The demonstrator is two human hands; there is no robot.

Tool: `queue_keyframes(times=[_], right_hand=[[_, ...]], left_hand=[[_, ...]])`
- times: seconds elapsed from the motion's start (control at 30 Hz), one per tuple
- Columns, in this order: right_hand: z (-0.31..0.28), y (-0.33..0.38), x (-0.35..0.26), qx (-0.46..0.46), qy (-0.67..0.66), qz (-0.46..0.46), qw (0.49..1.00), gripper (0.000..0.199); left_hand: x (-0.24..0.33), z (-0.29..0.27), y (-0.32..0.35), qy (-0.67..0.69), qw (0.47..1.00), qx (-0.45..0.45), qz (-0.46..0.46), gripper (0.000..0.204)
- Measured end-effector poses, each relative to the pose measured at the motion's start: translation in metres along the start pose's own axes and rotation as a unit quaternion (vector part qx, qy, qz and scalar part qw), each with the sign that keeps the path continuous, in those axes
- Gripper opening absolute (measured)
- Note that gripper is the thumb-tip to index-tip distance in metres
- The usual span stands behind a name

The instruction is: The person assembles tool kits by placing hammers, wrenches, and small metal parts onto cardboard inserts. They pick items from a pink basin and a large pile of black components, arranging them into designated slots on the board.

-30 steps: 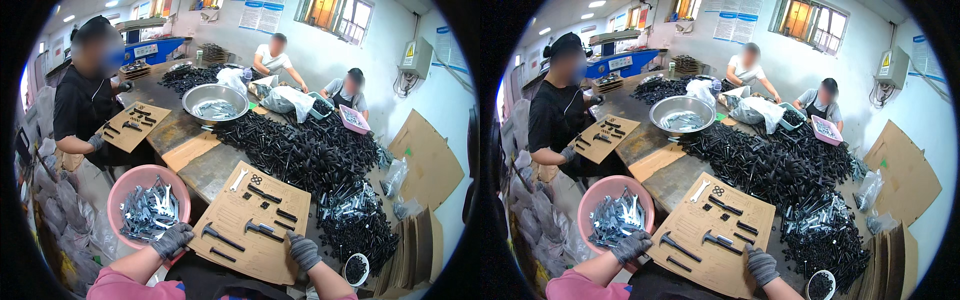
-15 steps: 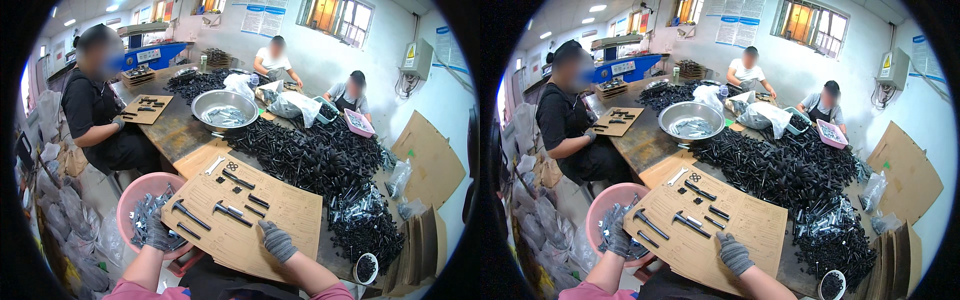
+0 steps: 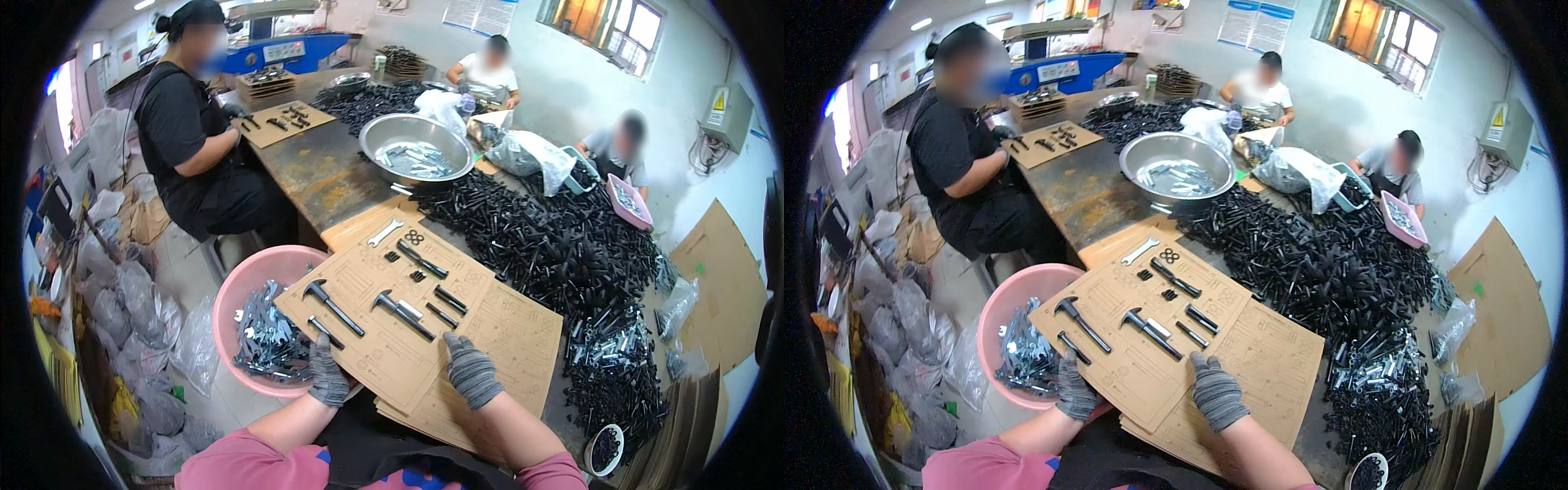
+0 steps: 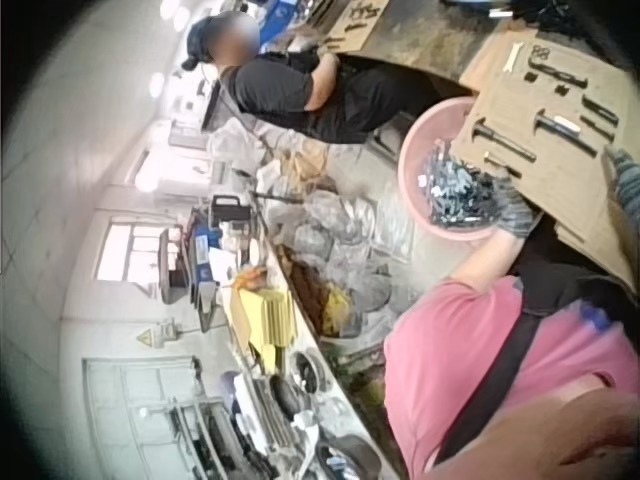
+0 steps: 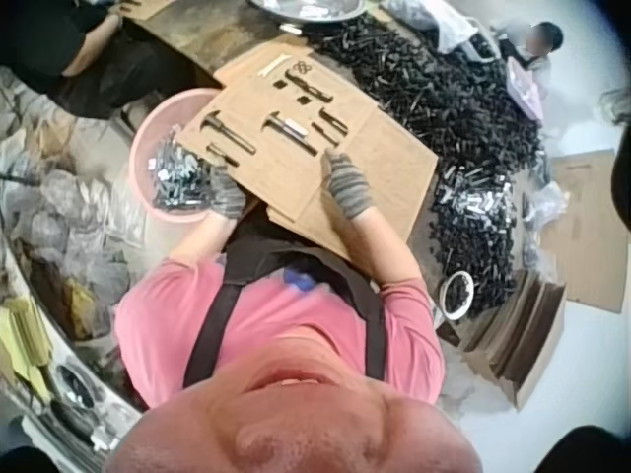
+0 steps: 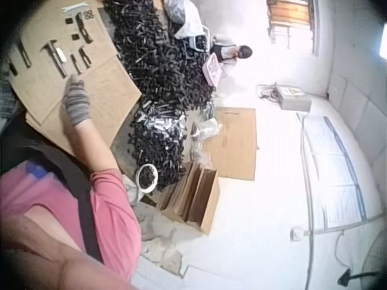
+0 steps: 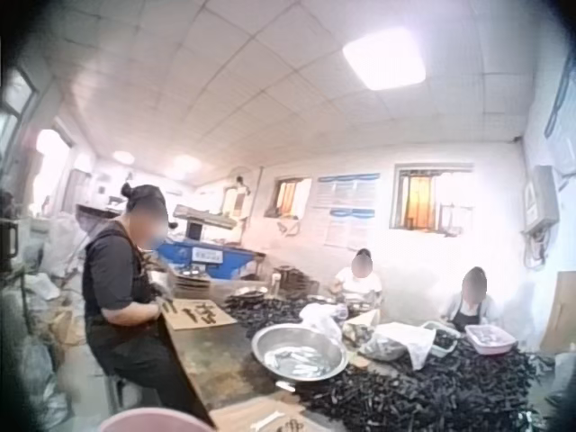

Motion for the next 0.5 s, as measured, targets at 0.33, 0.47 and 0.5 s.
queue_keyframes(times=[0.33, 0.47, 0.5], right_hand=[[0.005, -0.009, 0.002, 0.022, -0.02, -0.064, 0.997, 0.043], [-0.002, -0.01, 0.005, 0.062, -0.055, -0.081, 0.993, 0.04], [-0.014, -0.007, 0.002, 0.068, -0.071, -0.079, 0.992, 0.038]], left_hand=[[0.014, 0.003, -0.015, 0.005, 0.999, 0.047, 0.013, 0.048], [0.021, -0.003, -0.032, 0.024, 0.998, 0.058, 0.025, 0.044], [0.023, -0.015, -0.039, 0.039, 0.997, 0.057, 0.022, 0.045]])
Point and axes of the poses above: each hand's wrist, its own y-axis away from the middle knuckle, its own z-axis out of the palm, x = y × z, the point moved 2 cm from there along -y, towards the middle knuckle, and after that the axes turned 9 degrees about y, right-handed, at the moved point
